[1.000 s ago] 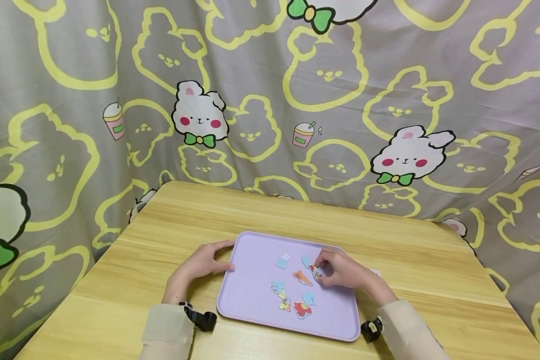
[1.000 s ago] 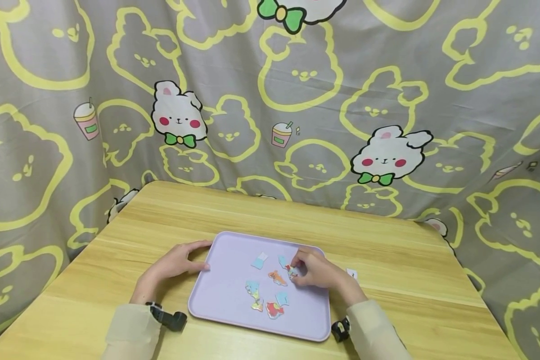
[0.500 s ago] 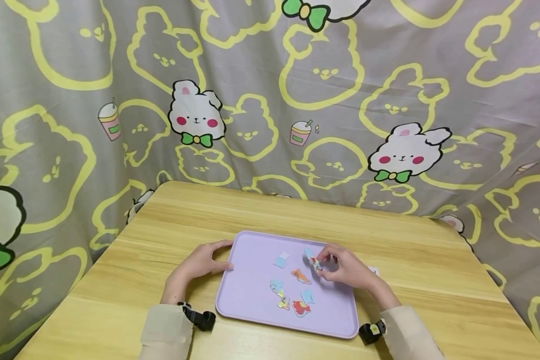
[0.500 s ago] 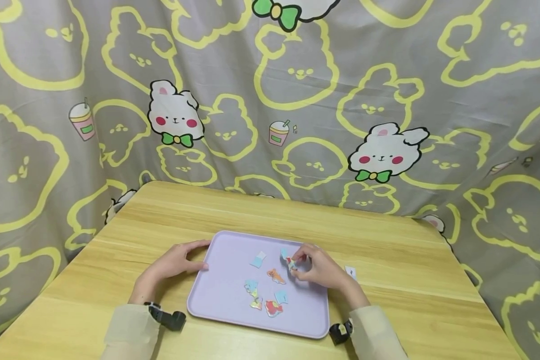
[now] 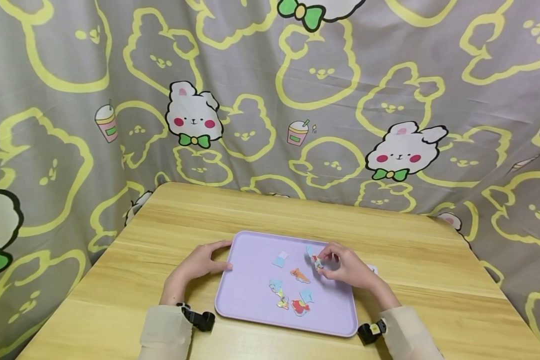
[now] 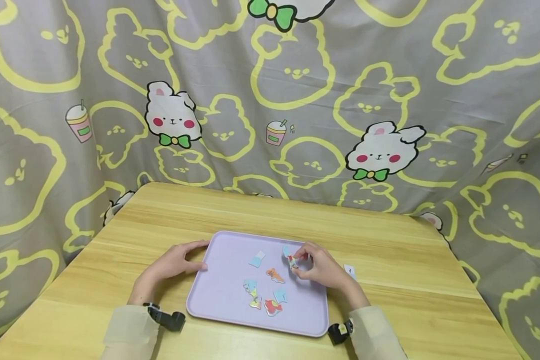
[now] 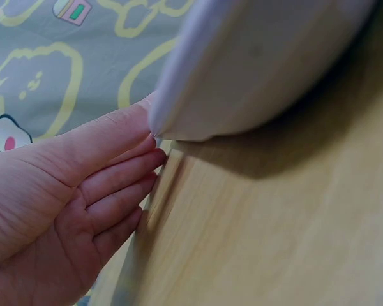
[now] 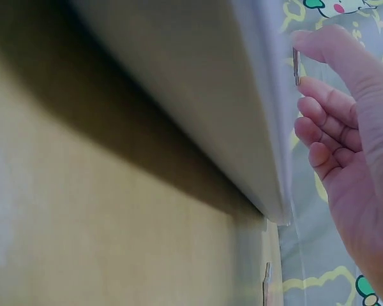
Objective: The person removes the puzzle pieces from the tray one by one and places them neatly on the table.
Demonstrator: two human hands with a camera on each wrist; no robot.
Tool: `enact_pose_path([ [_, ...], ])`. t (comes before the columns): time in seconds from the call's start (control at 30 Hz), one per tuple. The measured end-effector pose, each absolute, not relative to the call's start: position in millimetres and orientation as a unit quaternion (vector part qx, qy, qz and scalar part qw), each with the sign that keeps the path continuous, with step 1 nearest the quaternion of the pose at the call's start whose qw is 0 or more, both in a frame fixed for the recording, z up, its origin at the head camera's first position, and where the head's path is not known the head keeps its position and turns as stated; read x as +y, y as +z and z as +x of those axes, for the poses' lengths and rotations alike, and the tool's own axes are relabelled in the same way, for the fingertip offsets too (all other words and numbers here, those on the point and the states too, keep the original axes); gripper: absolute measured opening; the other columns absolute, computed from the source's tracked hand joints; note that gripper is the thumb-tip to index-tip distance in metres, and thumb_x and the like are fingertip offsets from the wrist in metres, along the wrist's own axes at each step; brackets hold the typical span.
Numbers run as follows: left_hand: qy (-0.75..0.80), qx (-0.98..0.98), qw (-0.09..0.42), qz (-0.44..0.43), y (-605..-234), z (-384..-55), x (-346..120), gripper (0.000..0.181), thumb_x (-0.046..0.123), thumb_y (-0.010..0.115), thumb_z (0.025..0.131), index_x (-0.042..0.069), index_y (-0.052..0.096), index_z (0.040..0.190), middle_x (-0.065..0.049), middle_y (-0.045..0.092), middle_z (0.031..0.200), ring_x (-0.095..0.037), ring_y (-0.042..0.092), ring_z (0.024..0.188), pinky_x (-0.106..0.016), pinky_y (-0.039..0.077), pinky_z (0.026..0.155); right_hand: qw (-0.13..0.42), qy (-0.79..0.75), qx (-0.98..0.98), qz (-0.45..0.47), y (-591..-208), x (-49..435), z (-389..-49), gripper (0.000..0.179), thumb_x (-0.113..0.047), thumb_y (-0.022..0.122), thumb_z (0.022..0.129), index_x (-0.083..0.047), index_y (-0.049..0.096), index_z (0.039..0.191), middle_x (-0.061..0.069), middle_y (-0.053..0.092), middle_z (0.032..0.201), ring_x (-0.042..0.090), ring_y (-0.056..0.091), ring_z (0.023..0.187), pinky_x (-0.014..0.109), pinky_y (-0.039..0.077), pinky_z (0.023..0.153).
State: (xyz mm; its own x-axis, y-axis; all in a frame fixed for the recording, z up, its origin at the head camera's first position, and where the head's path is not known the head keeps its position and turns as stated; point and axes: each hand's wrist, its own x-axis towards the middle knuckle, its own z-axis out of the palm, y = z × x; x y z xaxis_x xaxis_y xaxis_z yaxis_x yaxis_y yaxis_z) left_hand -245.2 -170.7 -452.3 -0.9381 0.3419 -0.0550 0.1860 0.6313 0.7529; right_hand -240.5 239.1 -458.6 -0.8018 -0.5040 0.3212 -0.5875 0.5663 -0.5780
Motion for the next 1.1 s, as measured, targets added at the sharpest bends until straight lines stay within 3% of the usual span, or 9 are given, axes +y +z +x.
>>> enact_pose_path([
  [1.1, 0.404, 0.897, 0.091, 0.154, -454, -243, -170, 0.065, 0.029, 0.076, 0.085, 0.011, 0.053, 0.142, -0.02, 0.05, 0.146, -0.043, 0.04, 0.14, -0.059, 0.034, 0.115, 0.113, 0.358, -0.885, 0.275, -466, 284, -221, 0.024, -0.008, 0.083, 0.075, -0.01, 0.065, 0.091, 0.003, 0.059, 0.081, 0.015, 0.051, 0.069, 0.021, 0.045, 0.056],
])
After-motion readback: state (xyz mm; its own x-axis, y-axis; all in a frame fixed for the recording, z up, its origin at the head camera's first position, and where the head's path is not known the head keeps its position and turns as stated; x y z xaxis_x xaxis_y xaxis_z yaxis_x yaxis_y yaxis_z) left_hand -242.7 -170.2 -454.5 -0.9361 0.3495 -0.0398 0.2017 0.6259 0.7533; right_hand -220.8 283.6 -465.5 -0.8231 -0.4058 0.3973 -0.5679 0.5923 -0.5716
